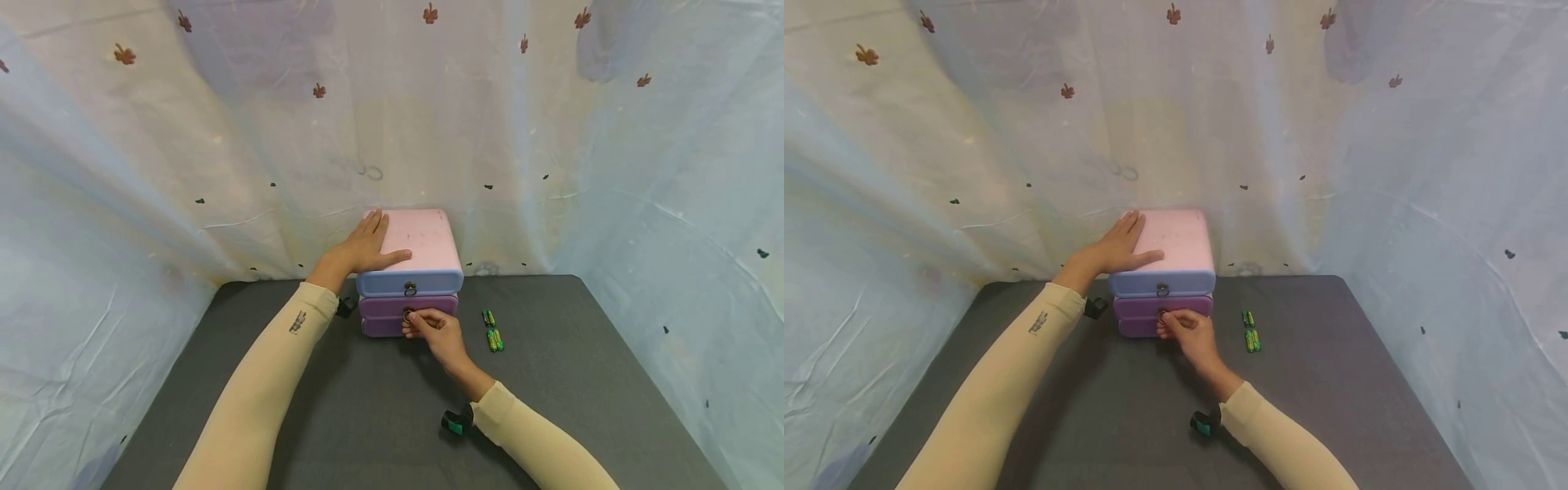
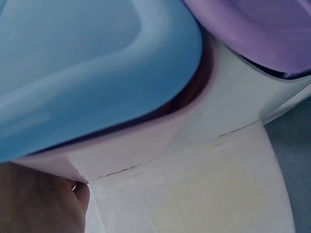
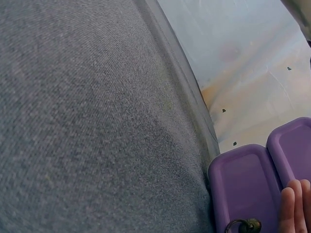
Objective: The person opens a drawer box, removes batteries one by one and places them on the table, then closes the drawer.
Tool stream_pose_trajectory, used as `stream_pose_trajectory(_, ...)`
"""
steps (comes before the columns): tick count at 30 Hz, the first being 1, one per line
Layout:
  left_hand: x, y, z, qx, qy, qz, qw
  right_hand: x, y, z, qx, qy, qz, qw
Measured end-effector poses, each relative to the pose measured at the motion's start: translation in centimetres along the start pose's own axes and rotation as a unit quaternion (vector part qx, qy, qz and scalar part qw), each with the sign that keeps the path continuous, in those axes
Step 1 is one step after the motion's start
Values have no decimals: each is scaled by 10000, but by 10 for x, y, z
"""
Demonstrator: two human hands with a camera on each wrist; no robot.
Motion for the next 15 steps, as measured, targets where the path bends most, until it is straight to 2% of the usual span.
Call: stream_pose_trajectory(15, 1, 2, 1, -72, -52, 56, 9999, -3, 0, -1, 50, 118, 50, 9999)
Point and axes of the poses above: each hand's wrist, its own z-axis away from the middle knuckle, its own y-axis out of the back of the hand, x = y × z, the point moved 8 cm from there along -z, towards the middle knuckle, and after that the axes turned 11 degrees about -x, right-handed, at the moved point
